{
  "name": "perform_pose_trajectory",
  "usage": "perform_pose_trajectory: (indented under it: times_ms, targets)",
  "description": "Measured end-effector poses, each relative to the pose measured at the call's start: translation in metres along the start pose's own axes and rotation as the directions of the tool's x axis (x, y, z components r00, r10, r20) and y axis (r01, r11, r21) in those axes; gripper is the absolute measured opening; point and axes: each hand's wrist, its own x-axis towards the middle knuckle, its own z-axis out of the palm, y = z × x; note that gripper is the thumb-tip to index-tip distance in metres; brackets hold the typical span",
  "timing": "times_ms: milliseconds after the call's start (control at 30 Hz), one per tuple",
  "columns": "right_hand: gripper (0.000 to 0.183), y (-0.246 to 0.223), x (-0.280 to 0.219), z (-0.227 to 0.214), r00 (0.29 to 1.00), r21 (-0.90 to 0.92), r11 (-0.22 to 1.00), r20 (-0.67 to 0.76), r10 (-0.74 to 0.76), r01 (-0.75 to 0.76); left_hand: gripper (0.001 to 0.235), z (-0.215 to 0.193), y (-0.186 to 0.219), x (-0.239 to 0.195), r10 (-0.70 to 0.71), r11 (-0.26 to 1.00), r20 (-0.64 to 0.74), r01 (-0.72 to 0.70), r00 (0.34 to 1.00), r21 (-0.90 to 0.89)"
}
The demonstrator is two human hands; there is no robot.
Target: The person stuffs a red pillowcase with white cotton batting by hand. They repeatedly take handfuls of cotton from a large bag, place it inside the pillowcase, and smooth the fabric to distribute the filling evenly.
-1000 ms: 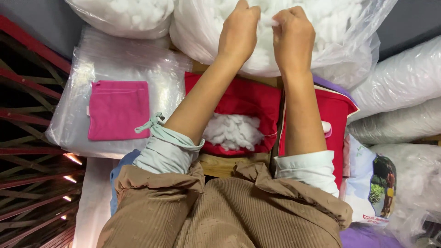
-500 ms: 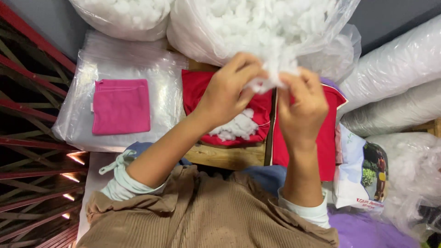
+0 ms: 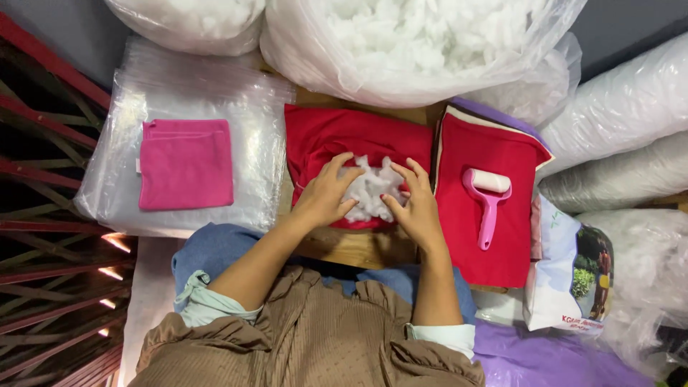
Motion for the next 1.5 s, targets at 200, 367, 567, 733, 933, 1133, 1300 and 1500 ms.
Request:
perform_pose_trajectory:
  times_ms: [200,367,567,733,933,1133,1300,1500]
  targets:
    - [0.021,0.040,0.016,0.052,0.986,-0.319,0.934,0.005,-0.169,0.162,0.057,0.034,-0.016,0.013,0.154,0.953,-0.042,-0.137,0.987,0.270]
    - [0.022,0.055,0.018,0.034,0.981,-0.274,0.956,-0.126,-0.146,0.107,0.016,0.057,-0.042,0.017,0.173,0.920,-0.203,-0.084,0.964,0.382]
    - [0.021,0.051,0.014,0.020,0.902,-0.264,0.952,-0.357,-0.244,0.153,0.024,0.035,-0.030,0.020,0.258,0.906,-0.242,-0.148,0.935,0.396]
    - [0.026,0.059,0.018,0.026,0.996,-0.324,0.943,0.066,-0.061,0.079,0.050,0.028,-0.032,0.011,0.127,0.900,0.046,-0.135,0.991,0.414]
    - [0.020,0.063,0.023,0.010,0.970,0.053,0.998,-0.243,0.030,-0.018,0.049,0.003,-0.024,0.007,0.183,0.977,-0.243,-0.149,0.953,0.152]
    - [0.043,0.052,0.021,0.043,0.981,-0.364,0.914,-0.006,-0.196,0.180,0.068,0.039,-0.036,0.011,0.300,0.845,-0.157,-0.186,0.941,0.501]
    - [0.022,0.071,0.021,0.042,0.999,-0.450,0.892,0.041,-0.015,0.032,0.011,0.055,-0.054,0.013,0.280,0.758,-0.128,-0.137,0.951,0.638]
    - [0.017,0.055,0.015,0.007,0.963,-0.273,0.959,-0.270,-0.002,-0.075,0.013,0.030,-0.047,0.018,0.228,0.792,-0.303,0.006,0.925,0.611]
